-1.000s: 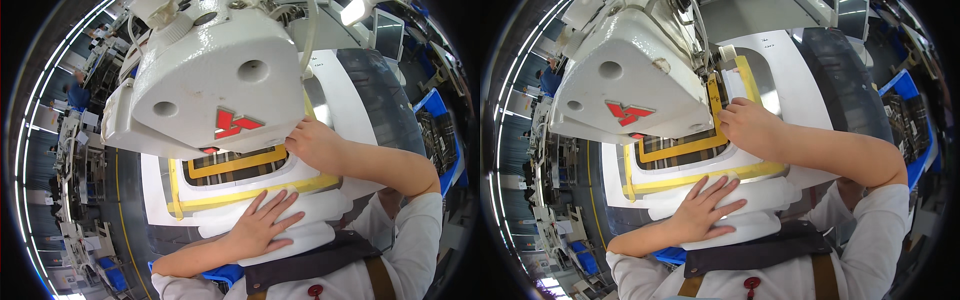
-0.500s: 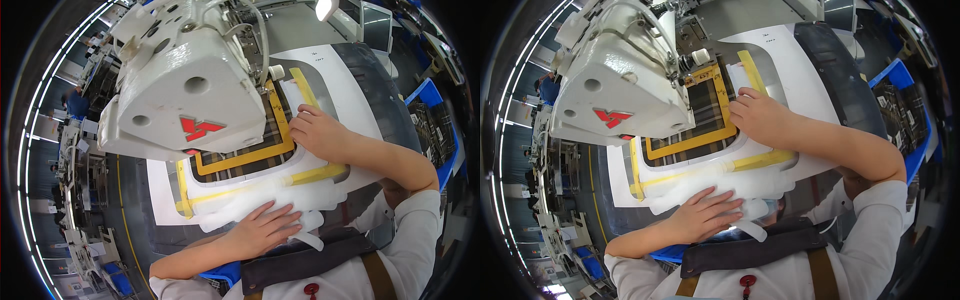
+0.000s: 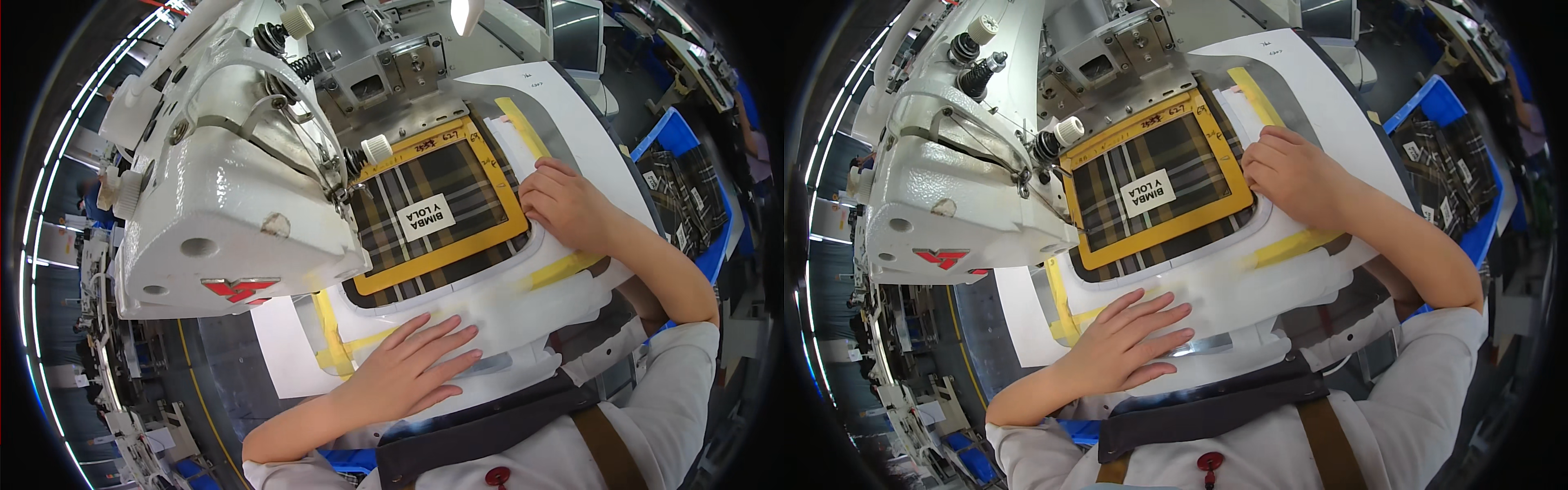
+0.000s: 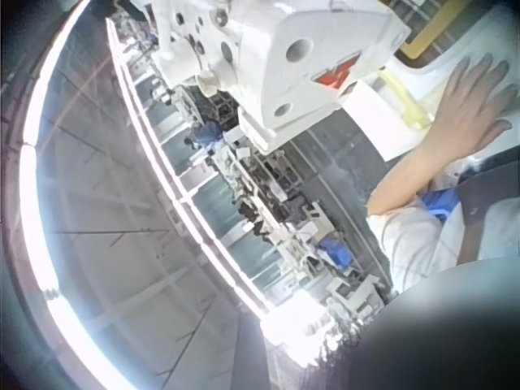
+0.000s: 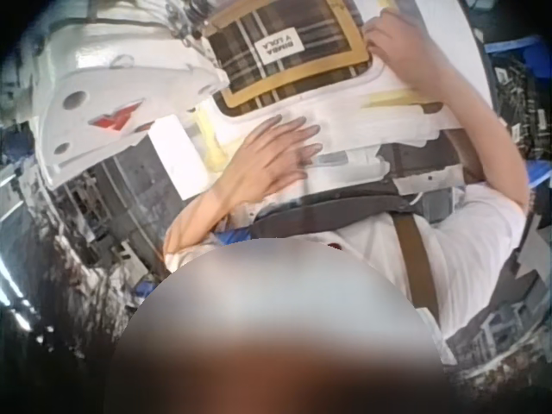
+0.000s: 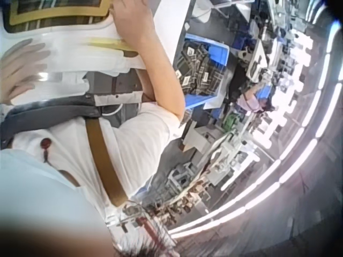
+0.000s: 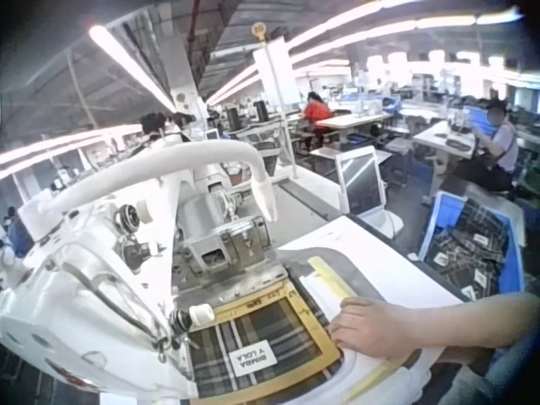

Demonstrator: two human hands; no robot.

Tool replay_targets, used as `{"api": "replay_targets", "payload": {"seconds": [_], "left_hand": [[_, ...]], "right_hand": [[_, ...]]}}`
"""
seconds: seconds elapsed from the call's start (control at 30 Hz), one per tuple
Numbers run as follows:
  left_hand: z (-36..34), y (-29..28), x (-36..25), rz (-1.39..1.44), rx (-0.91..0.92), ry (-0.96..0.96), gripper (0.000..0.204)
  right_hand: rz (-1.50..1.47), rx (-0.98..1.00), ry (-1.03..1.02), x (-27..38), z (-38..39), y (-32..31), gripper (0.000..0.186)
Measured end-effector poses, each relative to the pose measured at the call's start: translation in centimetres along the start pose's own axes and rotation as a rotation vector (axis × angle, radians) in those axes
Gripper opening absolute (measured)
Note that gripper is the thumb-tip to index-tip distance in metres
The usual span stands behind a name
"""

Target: The recorder is using an industrial sewing machine to sew a square patterned leather patch onto a base material.

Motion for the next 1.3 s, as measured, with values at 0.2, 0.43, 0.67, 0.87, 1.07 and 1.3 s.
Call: {"api": "replay_targets", "payload": {"seconds": [0.2,0.43,0.67,0.87,1.07,1.3], "left_hand": [[-4.6,-0.7,0.4,-0.027,-0.154,0.052,0.062],[-6.1,-4.2,0.8,0.192,-0.168,-0.009,0.050],[23.8,-15.1,-4.8,-0.917,-0.728,-0.765,0.041],[51.4,-2.6,-14.5,-1.428,-0.521,-1.909,0.038],[56.0,9.0,-11.4,-0.164,-0.325,-2.165,0.025],[21.5,-7.7,-3.9,-0.201,-0.752,-0.973,0.033]], "right_hand": [[-0.459,-0.024,0.143,1.6,1.1,-2.7,0.010],[-0.720,-0.239,-0.323,10.0,3.5,-7.5,0.012],[-0.684,0.101,-0.256,12.0,1.3,-4.0,0.020],[-0.598,0.373,-0.329,10.5,1.9,-0.4,0.022],[-0.662,0.467,-0.354,10.9,0.7,-0.6,0.015],[-1.011,0.336,-0.001,10.6,-3.5,-4.1,0.014]]}}
Point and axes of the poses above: each hand's wrist, its own z-axis away from the middle knuckle, its own y-axis out of the palm, x = y × z, the point moved 6 cm from there along -z, towards the middle knuckle, and after that the axes turned 2 degrees about x, right-handed, at the moved point
